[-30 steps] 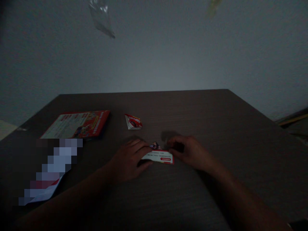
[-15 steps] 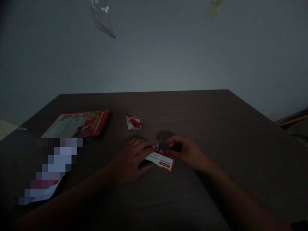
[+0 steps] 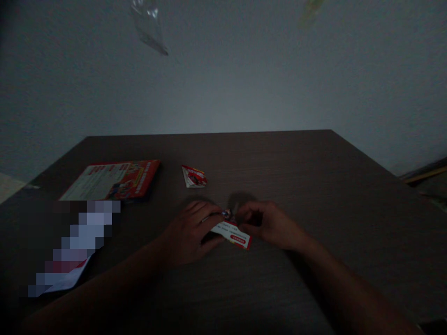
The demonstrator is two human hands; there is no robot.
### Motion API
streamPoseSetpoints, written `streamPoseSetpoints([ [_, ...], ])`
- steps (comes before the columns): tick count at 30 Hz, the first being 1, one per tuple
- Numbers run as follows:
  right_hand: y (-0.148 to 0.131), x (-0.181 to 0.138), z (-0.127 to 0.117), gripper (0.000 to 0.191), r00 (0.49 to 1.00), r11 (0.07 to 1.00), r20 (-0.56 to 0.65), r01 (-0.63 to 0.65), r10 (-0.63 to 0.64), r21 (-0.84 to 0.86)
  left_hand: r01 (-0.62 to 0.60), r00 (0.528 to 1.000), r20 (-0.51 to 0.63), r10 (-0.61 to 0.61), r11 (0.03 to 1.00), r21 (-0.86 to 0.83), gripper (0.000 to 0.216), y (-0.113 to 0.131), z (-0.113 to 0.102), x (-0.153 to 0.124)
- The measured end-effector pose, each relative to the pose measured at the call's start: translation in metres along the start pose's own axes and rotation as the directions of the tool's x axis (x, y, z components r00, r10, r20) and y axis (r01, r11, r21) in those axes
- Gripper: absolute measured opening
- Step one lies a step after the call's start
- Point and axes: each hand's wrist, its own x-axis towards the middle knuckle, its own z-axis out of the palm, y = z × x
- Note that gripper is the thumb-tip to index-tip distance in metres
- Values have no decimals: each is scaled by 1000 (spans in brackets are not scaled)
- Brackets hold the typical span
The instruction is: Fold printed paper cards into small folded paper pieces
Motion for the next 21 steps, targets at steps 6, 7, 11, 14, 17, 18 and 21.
streamPoseSetpoints([
  [6, 2, 1, 1, 19, 998, 970, 3, -54, 55, 237, -19, 1000, -14, 19, 1000, -19, 39, 1, -1, 0],
  [7, 3, 2, 1, 19, 998, 960, 0, -59, 62, 274, -20, 1000, -17, 20, 1000, -22, 39, 1, -1, 0],
  [11, 2, 2, 1, 24, 995, 928, 4, -93, 98, 361, -24, 999, -27, 23, 1000, -18, 36, 0, 0, 0],
  [14, 1, 3, 2, 26, 992, 911, 11, -122, 128, 394, -42, 998, -46, 42, 999, -5, 32, -1, 0, -1],
  [17, 2, 3, 2, 28, 988, 903, 4, -141, 153, 406, -40, 997, -59, 40, 999, 9, 31, -1, 1, -1],
  [18, 2, 3, 2, 28, 987, 901, -4, -142, 158, 410, -35, 998, -56, 36, 999, 13, 31, -1, 1, -1],
  [21, 3, 3, 1, 29, 988, 912, -30, -129, 153, 390, -29, 998, -47, 30, 999, 25, 32, -1, 1, -1],
])
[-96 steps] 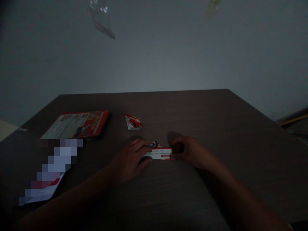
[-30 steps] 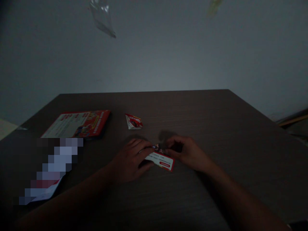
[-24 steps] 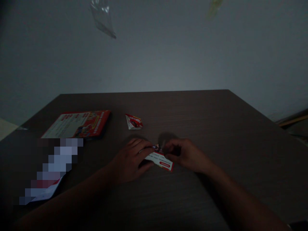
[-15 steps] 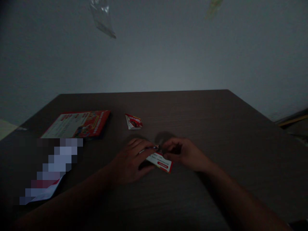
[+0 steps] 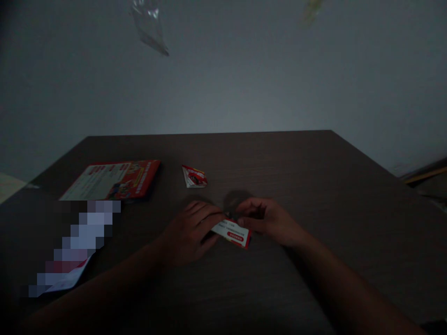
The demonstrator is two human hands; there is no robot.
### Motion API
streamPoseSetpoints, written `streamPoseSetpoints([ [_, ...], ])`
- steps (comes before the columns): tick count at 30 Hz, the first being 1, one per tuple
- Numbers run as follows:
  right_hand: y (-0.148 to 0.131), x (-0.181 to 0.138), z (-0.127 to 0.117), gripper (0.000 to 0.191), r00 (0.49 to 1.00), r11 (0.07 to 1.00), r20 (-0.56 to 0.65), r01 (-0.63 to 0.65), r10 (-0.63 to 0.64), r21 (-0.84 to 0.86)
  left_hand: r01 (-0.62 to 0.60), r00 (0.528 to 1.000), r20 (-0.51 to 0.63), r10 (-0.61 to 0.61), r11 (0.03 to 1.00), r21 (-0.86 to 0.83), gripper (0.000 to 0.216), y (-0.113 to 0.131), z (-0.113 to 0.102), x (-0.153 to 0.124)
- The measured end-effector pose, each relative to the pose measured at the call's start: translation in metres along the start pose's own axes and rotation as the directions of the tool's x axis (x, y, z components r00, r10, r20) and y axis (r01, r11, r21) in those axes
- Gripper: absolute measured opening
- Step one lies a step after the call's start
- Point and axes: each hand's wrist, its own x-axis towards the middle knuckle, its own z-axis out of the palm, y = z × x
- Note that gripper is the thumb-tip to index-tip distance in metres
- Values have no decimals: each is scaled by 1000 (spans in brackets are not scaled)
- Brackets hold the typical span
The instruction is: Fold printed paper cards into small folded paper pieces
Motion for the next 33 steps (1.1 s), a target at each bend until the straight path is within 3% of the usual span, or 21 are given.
streamPoseSetpoints([
  [8, -4, -4, 1, 26, 995, 980, 56, 91, -82, -175, 31, 999, 35, -32, 999, 42, 34, 0, 0, 0],
  [17, -4, -7, 3, 21, 992, 917, 101, 106, -73, -385, 39, 998, 49, -42, 998, 49, 33, -1, 0, 1],
  [26, -3, -4, 6, 28, 993, 985, 121, 14, 7, -171, 53, 997, 59, -54, 998, 23, 33, -1, 1, 1],
  [33, -1, -3, 2, 27, 999, 977, 39, 44, -37, -208, 106, 994, 1, -106, 993, -55, 36, 0, 0, 2],
])
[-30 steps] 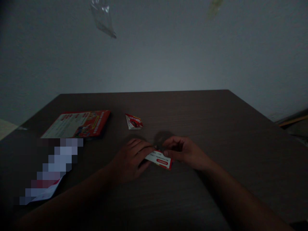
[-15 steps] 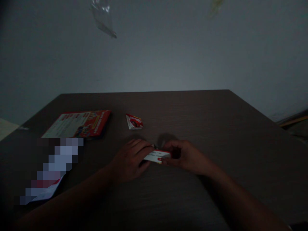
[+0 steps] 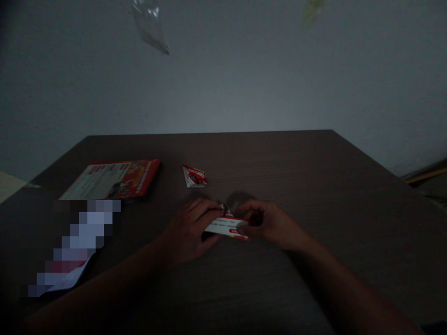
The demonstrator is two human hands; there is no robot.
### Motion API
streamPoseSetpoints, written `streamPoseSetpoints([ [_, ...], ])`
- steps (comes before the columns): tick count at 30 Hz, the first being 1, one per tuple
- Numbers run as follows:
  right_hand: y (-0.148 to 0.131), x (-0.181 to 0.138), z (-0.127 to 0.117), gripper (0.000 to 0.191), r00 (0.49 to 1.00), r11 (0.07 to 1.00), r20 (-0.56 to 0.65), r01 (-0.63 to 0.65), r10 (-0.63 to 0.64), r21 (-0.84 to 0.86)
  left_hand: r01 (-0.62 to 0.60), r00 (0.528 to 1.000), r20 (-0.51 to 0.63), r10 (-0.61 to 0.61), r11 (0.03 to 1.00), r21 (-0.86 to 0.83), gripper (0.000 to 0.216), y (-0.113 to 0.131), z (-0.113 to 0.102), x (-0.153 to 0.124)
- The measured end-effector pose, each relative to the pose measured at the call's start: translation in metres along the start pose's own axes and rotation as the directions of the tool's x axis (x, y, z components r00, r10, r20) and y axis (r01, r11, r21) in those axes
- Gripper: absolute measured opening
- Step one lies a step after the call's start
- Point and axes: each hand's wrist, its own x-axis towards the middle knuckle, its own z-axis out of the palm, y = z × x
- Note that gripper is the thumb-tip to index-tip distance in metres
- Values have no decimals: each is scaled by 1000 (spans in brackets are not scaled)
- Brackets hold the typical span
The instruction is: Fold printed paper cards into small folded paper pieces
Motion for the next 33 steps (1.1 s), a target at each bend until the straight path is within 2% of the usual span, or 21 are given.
streamPoseSetpoints([
  [4, 5, 1, -2, 31, 998, 998, -55, 3, -6, -57, 63, 996, -62, -64, 998, -25, 43, 2, -3, 1],
  [8, 8, 2, -3, 30, 993, 989, -109, 28, -44, -146, 136, 984, -109, -140, 990, -49, 59, 2, -2, 1],
  [15, 6, 0, -6, 29, 985, 958, -128, 81, -119, -274, 218, 970, -86, -225, 972, -83, 59, -2, 3, -1],
  [18, 5, 0, -7, 22, 976, 919, -105, 141, -192, -369, 218, 970, -85, -227, 970, -105, 57, -1, 4, -2],
  [22, 5, 0, -8, 12, 952, 824, -54, 230, -300, -518, 180, 980, -75, -186, 980, -89, 35, -2, 5, -2],
  [26, 6, 0, -8, 12, 922, 779, -14, 317, -386, -540, 114, 992, -45, -115, 993, -19, 11, -4, 5, -1],
  [33, -7, -2, 1, 16, 851, 601, 147, 468, -504, -647, -59, 998, 20, 57, 994, 92, 11, -3, 5, 1],
])
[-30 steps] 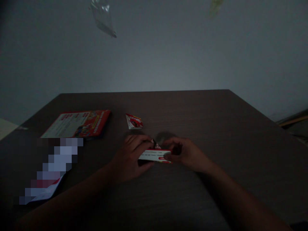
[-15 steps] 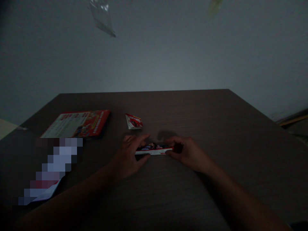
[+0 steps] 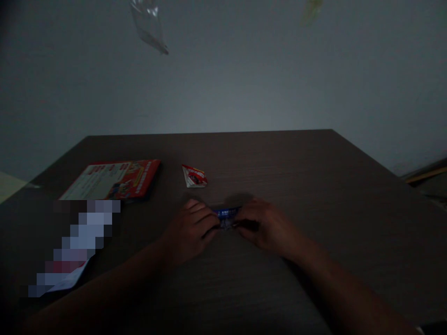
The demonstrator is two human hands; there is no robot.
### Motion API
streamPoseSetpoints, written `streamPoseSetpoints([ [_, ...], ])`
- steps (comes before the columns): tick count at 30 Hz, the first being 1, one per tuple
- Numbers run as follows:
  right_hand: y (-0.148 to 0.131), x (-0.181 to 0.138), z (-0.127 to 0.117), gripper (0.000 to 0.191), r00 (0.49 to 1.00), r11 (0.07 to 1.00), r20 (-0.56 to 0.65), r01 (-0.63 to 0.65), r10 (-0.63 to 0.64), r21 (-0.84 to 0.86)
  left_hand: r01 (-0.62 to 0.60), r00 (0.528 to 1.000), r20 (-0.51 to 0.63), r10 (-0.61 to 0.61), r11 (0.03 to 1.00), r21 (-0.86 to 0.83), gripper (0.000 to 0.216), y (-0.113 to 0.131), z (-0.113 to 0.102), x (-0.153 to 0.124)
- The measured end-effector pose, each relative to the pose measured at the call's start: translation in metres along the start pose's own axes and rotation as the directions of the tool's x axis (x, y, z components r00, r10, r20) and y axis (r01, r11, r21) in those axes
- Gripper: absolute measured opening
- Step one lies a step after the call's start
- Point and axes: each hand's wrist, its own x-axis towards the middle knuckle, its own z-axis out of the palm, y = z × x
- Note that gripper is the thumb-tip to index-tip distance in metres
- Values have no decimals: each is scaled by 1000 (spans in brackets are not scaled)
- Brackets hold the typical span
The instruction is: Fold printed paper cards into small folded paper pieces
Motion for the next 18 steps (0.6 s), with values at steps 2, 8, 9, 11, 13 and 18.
streamPoseSetpoints([
  [2, -3, 1, 1, 16, 999, 998, 37, 34, -32, -55, -28, 1000, 15, 27, 999, 27, 13, 1, 0, 0],
  [8, 0, -3, 1, 19, 995, 987, 84, 73, -61, -145, -85, 995, 59, 86, 996, -16, 16, -3, -4, -4],
  [9, 0, -4, 0, 20, 994, 985, 90, 69, -55, -156, -88, 994, 63, 89, 996, -31, 17, -4, -5, -5],
  [11, 1, -5, -2, 25, 994, 984, 100, 54, -37, -171, -82, 994, 73, 86, 995, -53, 18, -7, -9, -7],
  [13, 1, -6, -4, 29, 993, 983, 118, 39, -18, -181, -87, 991, 98, 93, 994, -68, 18, -9, -13, -8],
  [18, -4, -4, -5, 31, 988, 978, 152, 18, 14, -206, -106, 980, 159, 121, 989, -102, 19, -11, -19, -9],
])
